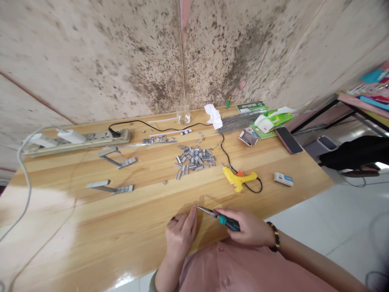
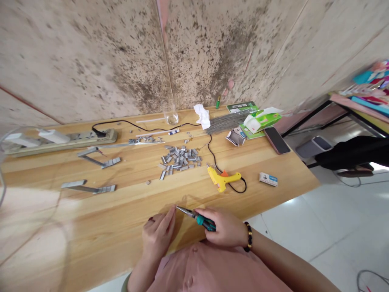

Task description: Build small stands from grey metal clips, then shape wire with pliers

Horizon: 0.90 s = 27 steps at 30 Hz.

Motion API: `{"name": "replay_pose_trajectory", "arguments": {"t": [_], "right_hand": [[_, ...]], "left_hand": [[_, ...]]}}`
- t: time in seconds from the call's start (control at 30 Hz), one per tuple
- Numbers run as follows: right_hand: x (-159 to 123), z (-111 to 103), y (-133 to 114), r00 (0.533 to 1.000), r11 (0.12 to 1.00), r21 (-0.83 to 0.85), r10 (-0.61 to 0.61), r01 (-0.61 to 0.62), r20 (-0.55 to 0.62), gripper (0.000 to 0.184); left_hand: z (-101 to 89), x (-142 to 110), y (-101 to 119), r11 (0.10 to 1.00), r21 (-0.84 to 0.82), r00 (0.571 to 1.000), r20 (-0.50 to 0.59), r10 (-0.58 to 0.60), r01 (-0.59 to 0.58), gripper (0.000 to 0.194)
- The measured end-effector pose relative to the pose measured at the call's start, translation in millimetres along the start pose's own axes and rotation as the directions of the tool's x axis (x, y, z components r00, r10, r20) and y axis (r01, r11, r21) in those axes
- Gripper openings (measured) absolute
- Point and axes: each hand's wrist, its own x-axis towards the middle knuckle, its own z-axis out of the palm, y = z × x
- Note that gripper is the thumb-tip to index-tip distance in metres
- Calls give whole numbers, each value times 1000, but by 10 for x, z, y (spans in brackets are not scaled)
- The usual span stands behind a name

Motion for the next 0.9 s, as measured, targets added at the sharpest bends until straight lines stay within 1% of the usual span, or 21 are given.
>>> {"name": "replay_pose_trajectory", "arguments": {"t": [0.17,0.33,0.57,0.67,0.77,0.83,0.9], "right_hand": [[-2,15,11,1000,1000,-24,-8,8,-11,61],[-3,31,34,1000,995,-99,-10,9,-10,60],[0,64,74,1000,967,-253,22,-21,-1,64],[7,76,80,999,957,-288,43,-41,0,66],[9,79,82,999,962,-268,54,-55,-11,67],[5,65,76,999,978,-205,38,-41,-20,65],[-3,36,63,999,993,-117,18,-21,-30,64]], "left_hand": [[-4,13,9,1000,-18,1000,2,10,-10,33],[-12,38,33,999,-44,1000,-28,-7,6,26],[2,48,37,999,-38,1000,-6,-11,11,20],[13,49,27,1000,-30,1000,-1,-9,9,18],[22,49,23,1000,-26,1000,6,2,-2,19],[27,48,23,1000,-26,1000,3,-1,1,19],[30,49,22,998,-46,1000,-1,-31,31,18]]}}
